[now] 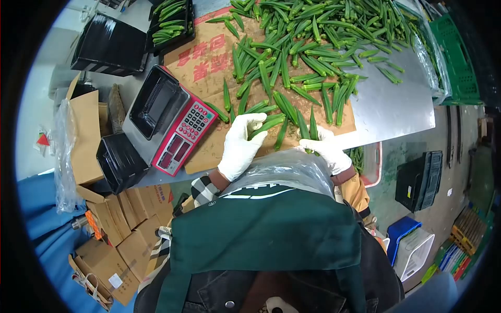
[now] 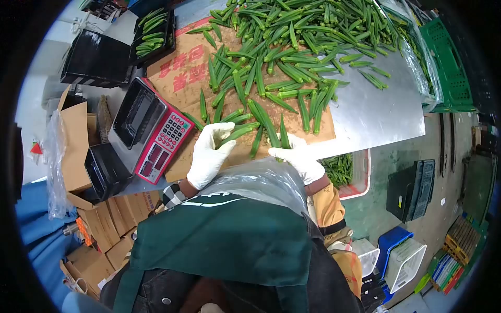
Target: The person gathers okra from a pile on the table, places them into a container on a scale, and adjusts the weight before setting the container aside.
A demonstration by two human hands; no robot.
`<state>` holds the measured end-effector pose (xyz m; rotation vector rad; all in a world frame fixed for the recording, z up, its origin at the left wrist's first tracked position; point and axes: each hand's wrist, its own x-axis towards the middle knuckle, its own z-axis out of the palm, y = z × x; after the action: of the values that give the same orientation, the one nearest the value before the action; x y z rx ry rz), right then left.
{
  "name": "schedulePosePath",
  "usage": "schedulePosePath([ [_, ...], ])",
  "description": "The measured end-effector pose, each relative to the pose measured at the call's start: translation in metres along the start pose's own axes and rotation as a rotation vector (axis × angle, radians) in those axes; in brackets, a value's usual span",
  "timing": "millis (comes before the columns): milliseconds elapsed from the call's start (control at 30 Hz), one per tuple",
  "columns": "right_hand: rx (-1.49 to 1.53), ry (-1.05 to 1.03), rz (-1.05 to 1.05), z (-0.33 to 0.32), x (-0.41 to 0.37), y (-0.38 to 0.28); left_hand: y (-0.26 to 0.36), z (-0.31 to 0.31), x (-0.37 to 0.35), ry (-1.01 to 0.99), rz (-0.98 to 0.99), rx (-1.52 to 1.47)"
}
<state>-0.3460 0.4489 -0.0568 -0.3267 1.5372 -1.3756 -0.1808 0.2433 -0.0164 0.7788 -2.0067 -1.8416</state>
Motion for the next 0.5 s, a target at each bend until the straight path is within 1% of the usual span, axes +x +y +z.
schedulePosePath([
  [100,0.190,0.041,0.043,0.006,0.004,0.007,0.005,-0.002,0.001,-0.081,-0.049,0.020],
  [200,0.081,0.083,0.021,0.024,0.000,-0.020,0.009,0.002,0.002,-0.223,-0.106,0.068],
  [300,-0.025,0.148,-0.139,0.017,0.001,-0.005,0.019,0.011,0.006,-0.327,-0.173,0.058],
  [333,-0.080,0.173,-0.030,0.009,-0.012,-0.026,0.013,0.010,0.008,-0.373,-0.198,0.040],
  [367,-0.081,0.202,-0.001,-0.008,-0.019,-0.019,0.009,0.009,0.009,-0.400,-0.194,0.030],
  [400,0.088,0.204,0.046,-0.030,-0.026,-0.014,0.007,0.008,0.010,-0.429,-0.190,0.019],
  [433,-0.028,0.234,0.071,-0.046,-0.038,-0.028,0.005,0.007,0.011,-0.459,-0.188,0.007],
  [500,-0.051,0.275,0.033,-0.064,-0.049,-0.034,0.007,0.012,0.013,-0.476,-0.170,0.042],
])
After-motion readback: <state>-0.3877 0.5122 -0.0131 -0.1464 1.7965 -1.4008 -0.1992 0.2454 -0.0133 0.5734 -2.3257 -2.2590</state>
